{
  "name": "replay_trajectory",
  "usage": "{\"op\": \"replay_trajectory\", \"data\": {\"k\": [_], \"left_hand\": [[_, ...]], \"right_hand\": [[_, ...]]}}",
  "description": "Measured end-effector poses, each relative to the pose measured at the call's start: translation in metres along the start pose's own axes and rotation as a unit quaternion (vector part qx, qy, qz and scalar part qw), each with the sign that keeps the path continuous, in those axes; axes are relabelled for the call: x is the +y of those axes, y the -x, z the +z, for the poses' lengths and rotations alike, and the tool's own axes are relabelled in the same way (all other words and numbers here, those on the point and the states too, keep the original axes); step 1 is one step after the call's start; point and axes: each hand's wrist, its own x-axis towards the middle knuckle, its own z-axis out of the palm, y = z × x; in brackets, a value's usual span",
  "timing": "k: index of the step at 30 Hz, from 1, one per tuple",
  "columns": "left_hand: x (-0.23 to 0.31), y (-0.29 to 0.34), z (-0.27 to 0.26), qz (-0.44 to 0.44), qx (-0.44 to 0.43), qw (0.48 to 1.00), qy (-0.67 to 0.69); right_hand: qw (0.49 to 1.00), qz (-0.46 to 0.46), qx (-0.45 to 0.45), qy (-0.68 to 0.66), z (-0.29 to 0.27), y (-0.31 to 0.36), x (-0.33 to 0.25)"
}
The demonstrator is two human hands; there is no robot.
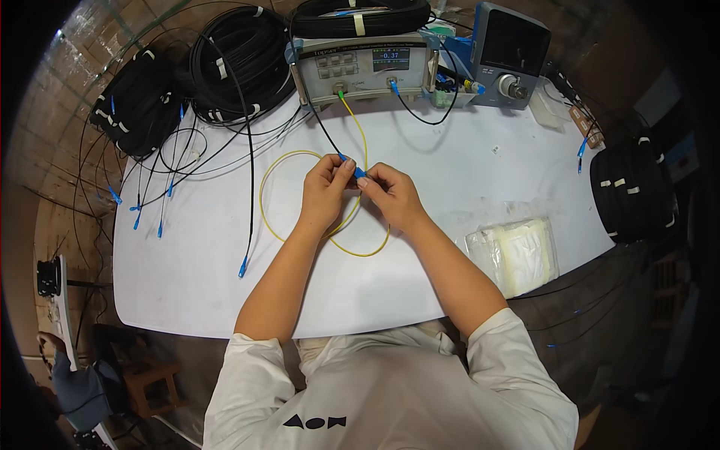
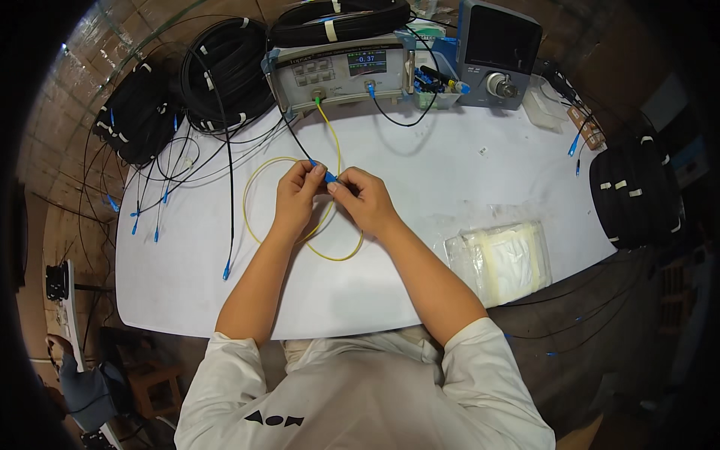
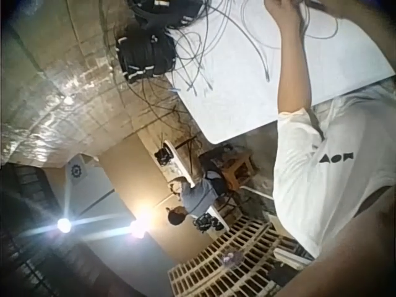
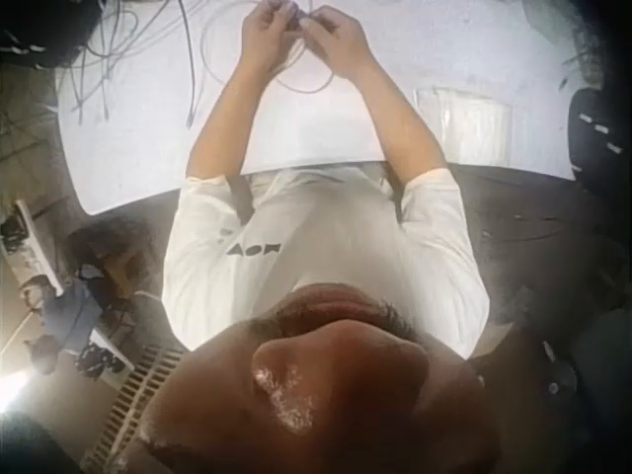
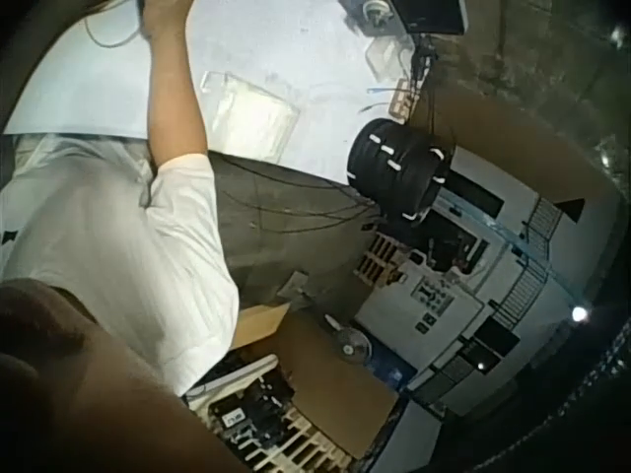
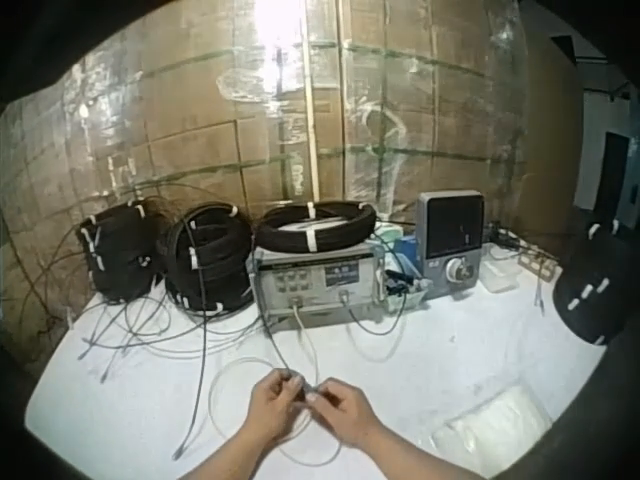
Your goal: Testing fiber optic cables using an optical power meter and a visual fault locator.
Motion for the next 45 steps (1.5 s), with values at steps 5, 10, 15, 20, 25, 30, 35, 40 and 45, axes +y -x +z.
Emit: {"op": "replay_trajectory", "data": {"k": [5, 10, 15, 20, 25, 30, 35, 40, 45], "left_hand": [[0.007, 0.003, 0.000, -0.010, -0.016, 1.000, -0.017], [0.008, 0.004, -0.001, -0.020, -0.017, 1.000, -0.016], [0.008, 0.004, -0.001, -0.056, -0.013, 0.998, 0.040], [0.009, 0.002, 0.000, -0.078, 0.000, 0.991, 0.105], [0.005, -0.001, -0.006, -0.047, -0.018, 0.996, 0.076], [0.006, 0.002, -0.005, -0.039, -0.020, 0.997, 0.059], [0.002, -0.001, -0.005, -0.050, -0.007, 0.997, 0.062], [0.009, -0.001, -0.009, -0.039, 0.035, 0.991, 0.120], [0.007, -0.001, -0.006, -0.041, 0.020, 0.991, 0.122]], "right_hand": [[1.000, -0.003, -0.001, 0.009, -0.002, 0.001, 0.008], [0.999, -0.014, -0.002, 0.042, -0.004, 0.001, 0.006], [0.999, -0.025, 0.008, 0.028, -0.002, 0.000, 0.007], [1.000, -0.017, 0.019, 0.012, -0.003, -0.004, 0.009], [0.999, -0.003, 0.019, 0.030, 0.002, 0.000, 0.006], [0.999, -0.012, 0.021, 0.030, 0.004, -0.002, 0.011], [1.000, -0.010, 0.027, -0.008, 0.001, -0.002, 0.011], [1.000, 0.005, 0.022, 0.016, 0.000, -0.001, 0.011], [1.000, 0.007, 0.028, -0.002, 0.001, -0.001, 0.008]]}}
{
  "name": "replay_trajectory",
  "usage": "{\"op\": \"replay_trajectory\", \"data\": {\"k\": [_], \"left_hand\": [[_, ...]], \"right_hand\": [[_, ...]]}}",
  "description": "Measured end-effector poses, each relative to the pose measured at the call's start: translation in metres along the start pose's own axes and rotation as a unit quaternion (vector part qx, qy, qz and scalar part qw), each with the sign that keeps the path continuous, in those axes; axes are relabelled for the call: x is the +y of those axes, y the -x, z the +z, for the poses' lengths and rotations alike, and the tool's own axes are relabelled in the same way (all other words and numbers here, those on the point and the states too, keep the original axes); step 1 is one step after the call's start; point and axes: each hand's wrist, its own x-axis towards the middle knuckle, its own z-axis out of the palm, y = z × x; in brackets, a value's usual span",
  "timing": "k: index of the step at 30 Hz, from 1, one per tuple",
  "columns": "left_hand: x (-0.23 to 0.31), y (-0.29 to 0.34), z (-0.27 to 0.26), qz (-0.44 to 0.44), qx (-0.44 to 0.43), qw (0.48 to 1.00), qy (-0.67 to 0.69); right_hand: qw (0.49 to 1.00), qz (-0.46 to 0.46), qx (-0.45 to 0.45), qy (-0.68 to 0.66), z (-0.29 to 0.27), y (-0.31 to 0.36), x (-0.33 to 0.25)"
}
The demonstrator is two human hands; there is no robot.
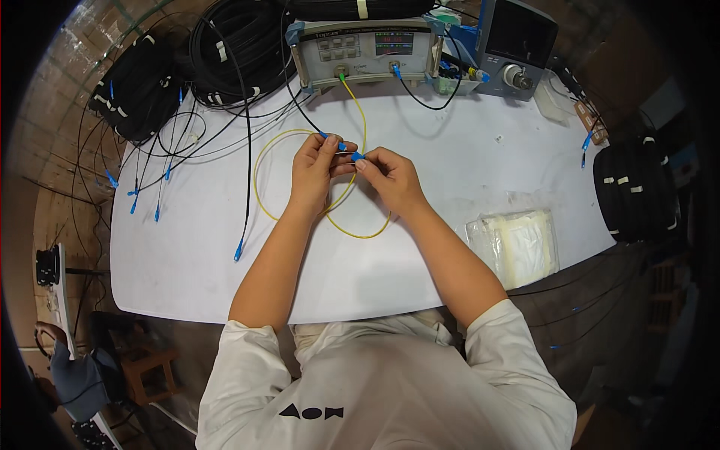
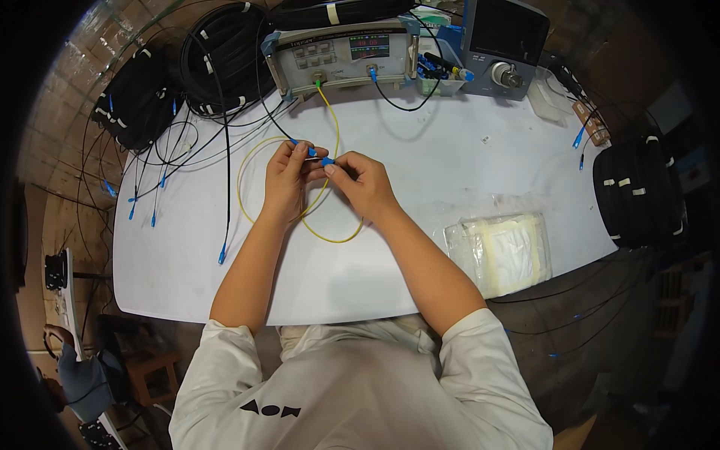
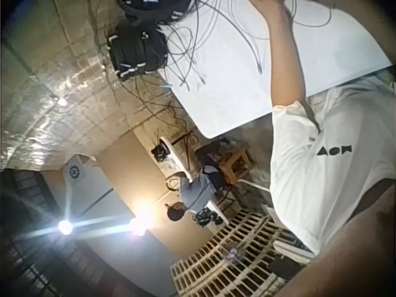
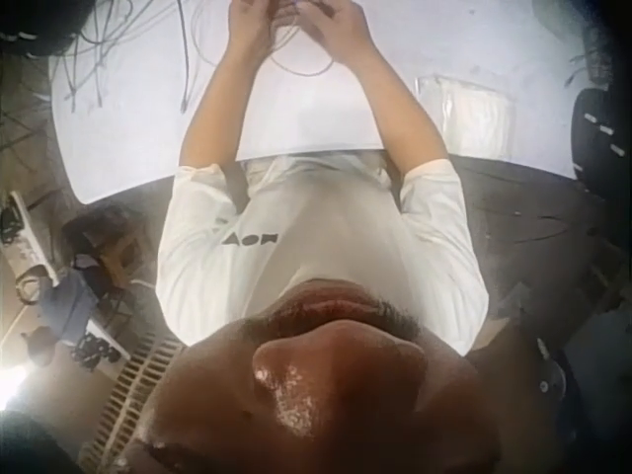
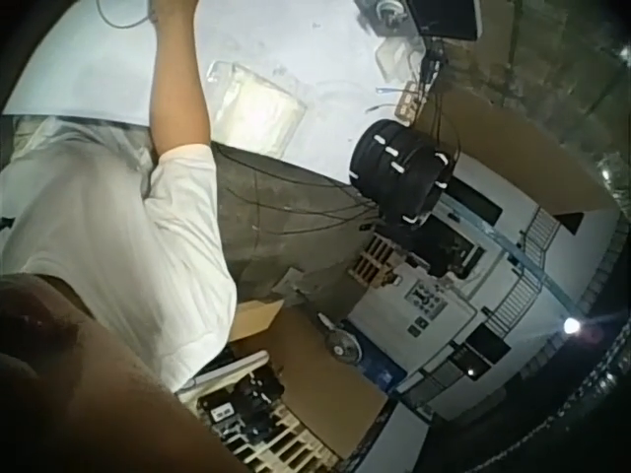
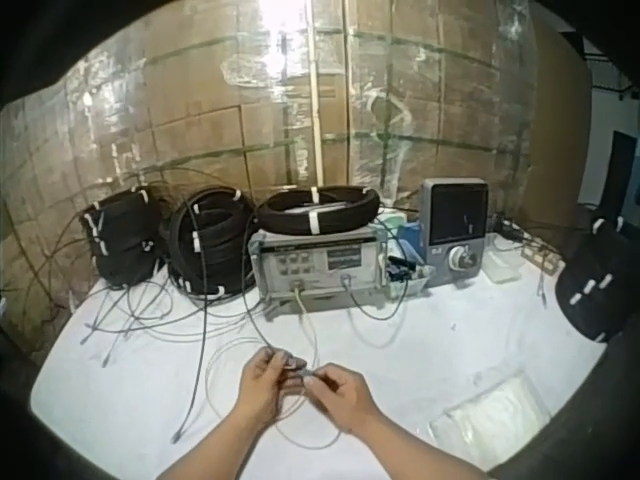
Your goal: Testing fiber optic cables using an optical power meter and a visual fault locator.
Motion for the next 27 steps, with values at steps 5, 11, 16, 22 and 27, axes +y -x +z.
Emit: {"op": "replay_trajectory", "data": {"k": [5, 11, 16, 22, 27], "left_hand": [[-0.008, 0.000, -0.002, 0.002, -0.023, 0.999, -0.033], [-0.009, 0.000, 0.000, 0.005, -0.032, 0.998, -0.051], [-0.015, 0.000, 0.003, 0.008, -0.027, 0.999, -0.023], [-0.019, 0.001, 0.009, 0.021, -0.030, 0.999, -0.023], [-0.018, 0.002, 0.011, 0.040, -0.030, 0.998, -0.035]], "right_hand": [[1.000, -0.019, -0.004, 0.019, 0.001, 0.002, -0.006], [0.999, -0.039, -0.004, 0.002, 0.003, 0.002, -0.003], [0.999, -0.042, 0.010, 0.012, 0.002, 0.001, 0.003], [0.998, -0.045, 0.039, 0.002, 0.004, 0.004, 0.001], [0.997, -0.055, 0.049, 0.029, 0.005, 0.003, 0.001]]}}
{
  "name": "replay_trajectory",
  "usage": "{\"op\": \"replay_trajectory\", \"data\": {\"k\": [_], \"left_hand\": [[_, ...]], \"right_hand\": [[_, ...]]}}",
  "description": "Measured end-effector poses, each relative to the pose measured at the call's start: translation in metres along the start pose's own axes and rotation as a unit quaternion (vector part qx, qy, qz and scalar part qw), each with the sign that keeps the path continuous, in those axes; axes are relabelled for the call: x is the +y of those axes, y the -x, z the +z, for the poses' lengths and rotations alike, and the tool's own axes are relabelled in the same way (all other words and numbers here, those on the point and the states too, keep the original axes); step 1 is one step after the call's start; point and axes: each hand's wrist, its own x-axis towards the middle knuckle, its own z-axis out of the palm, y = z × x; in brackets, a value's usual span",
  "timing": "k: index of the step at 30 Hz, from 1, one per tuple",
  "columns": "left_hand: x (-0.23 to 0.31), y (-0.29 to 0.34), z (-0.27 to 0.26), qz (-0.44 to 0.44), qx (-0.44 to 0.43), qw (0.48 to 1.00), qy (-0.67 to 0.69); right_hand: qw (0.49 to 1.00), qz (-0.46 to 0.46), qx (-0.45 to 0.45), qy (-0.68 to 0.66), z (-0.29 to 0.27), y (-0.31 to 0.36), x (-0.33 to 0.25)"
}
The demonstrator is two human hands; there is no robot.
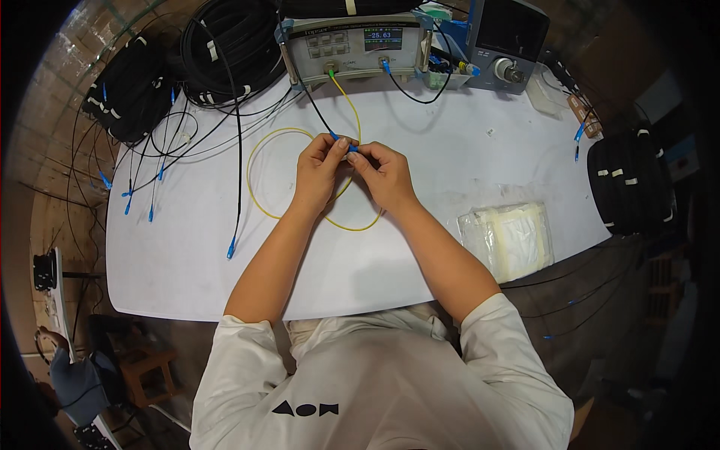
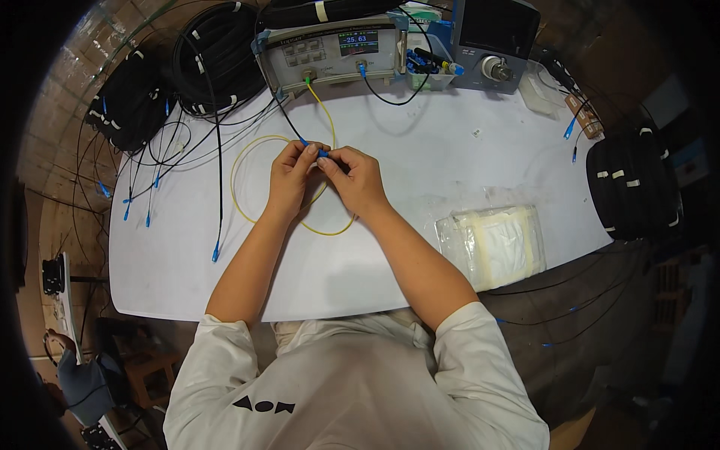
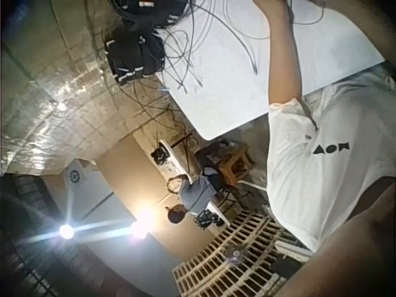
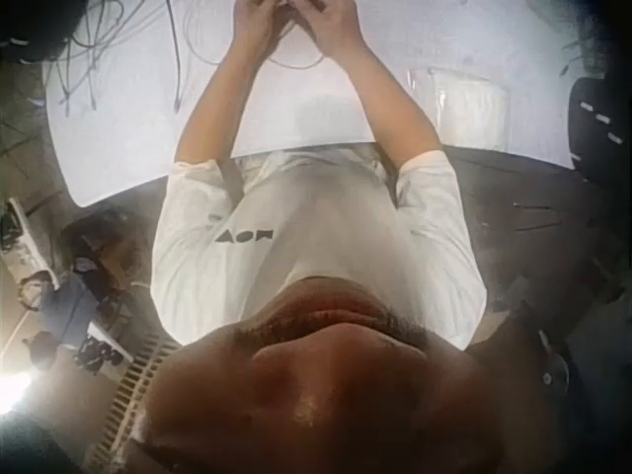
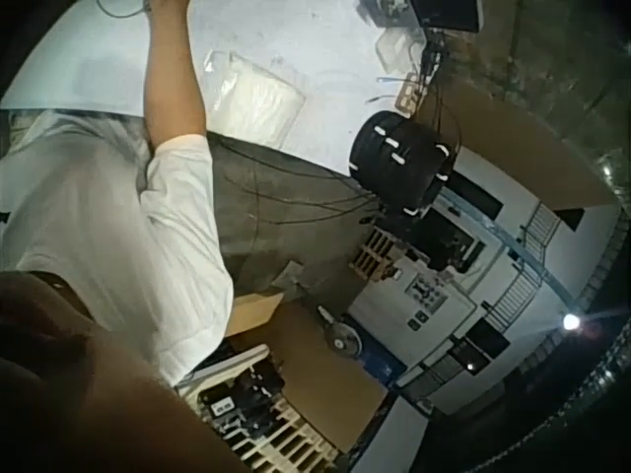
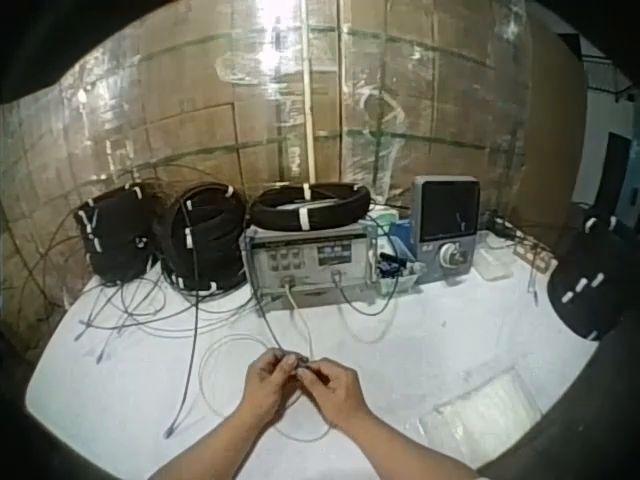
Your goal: Testing fiber optic cables using an optical power meter and a visual fault locator.
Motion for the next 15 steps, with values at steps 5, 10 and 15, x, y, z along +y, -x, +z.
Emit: {"op": "replay_trajectory", "data": {"k": [5, 10, 15], "left_hand": [[0.000, -0.001, 0.005, 0.104, 0.007, 0.986, -0.131], [-0.002, -0.006, 0.007, 0.196, 0.019, 0.963, -0.184], [-0.001, -0.006, 0.004, 0.240, 0.025, 0.940, -0.240]], "right_hand": [[0.999, 0.000, -0.002, 0.036, -0.001, -0.004, 0.002], [1.000, 0.008, 0.014, -0.010, 0.001, -0.006, 0.001], [1.000, 0.017, 0.009, 0.013, 0.002, -0.005, 0.000]]}}
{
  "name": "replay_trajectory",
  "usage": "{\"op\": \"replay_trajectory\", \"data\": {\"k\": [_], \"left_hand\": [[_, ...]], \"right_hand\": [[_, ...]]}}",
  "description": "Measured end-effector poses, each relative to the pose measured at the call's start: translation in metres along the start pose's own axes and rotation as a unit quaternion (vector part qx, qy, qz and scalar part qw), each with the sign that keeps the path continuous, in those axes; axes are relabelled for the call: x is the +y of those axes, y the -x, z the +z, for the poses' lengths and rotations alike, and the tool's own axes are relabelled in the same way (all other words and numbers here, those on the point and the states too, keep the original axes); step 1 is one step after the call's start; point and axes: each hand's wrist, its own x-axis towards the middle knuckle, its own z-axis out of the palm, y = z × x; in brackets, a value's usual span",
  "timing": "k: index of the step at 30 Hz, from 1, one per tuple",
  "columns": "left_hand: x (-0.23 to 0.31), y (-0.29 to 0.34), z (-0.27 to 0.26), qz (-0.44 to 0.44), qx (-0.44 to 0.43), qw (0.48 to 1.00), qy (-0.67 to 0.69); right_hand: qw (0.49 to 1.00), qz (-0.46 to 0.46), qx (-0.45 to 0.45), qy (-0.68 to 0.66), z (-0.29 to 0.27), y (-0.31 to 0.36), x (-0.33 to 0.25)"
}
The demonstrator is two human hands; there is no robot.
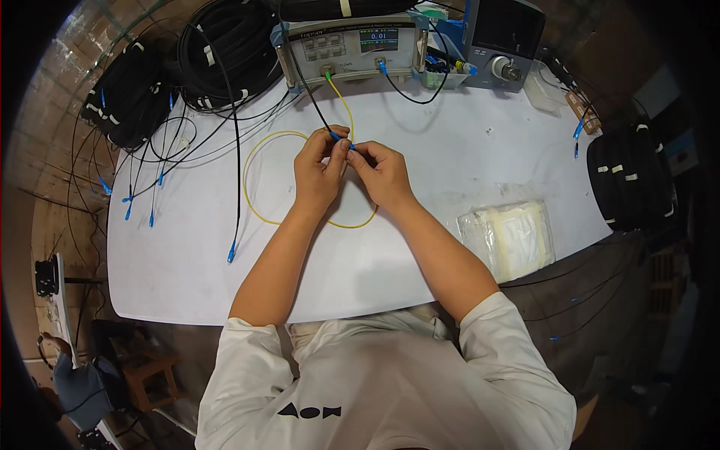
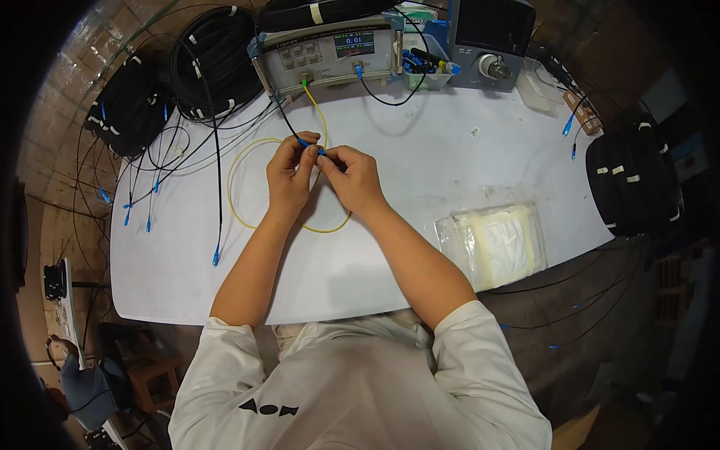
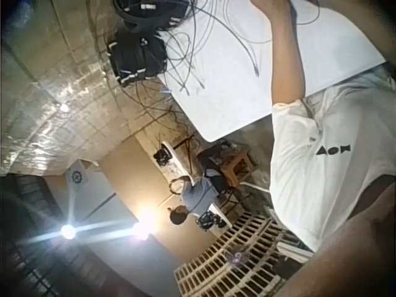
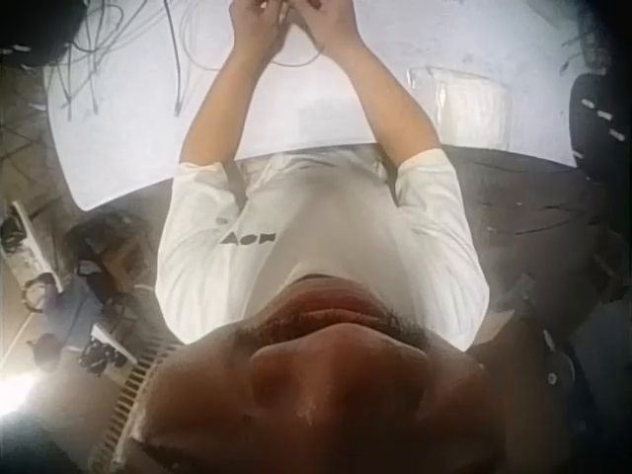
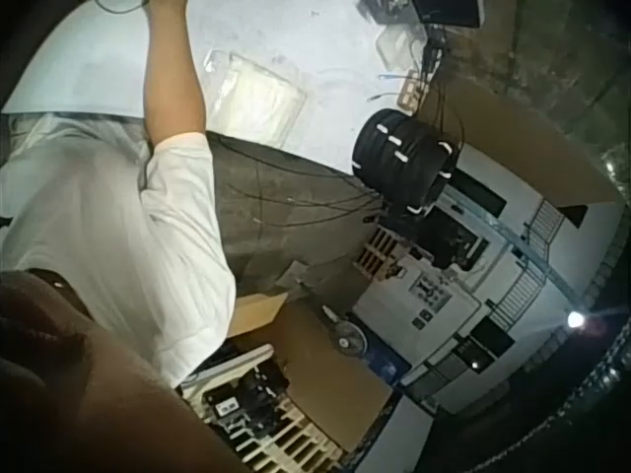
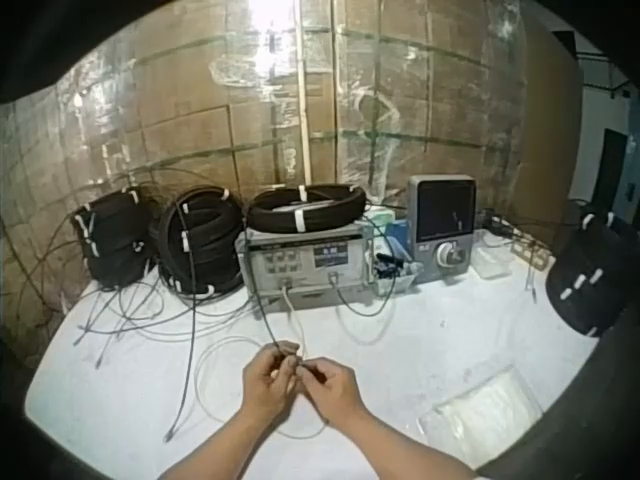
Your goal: Testing fiber optic cables using an optical power meter and a visual fault locator.
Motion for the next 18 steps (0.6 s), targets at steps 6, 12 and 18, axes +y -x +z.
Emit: {"op": "replay_trajectory", "data": {"k": [6, 12, 18], "left_hand": [[0.0084, -0.0015, 0.0009, 0.020, -0.004, 0.999, -0.042], [0.0037, -0.0004, -0.0005, 0.015, -0.017, 0.999, -0.038], [0.0035, -0.0003, -0.0032, -0.009, -0.021, 0.999, -0.031]], "right_hand": [[1.000, -0.006, 0.000, -0.025, -0.0010, 0.0001, 0.0012], [1.000, -0.001, -0.008, -0.012, -0.0018, -0.0010, 0.0038], [1.000, 0.003, -0.007, -0.028, -0.0007, 0.0000, -0.0010]]}}
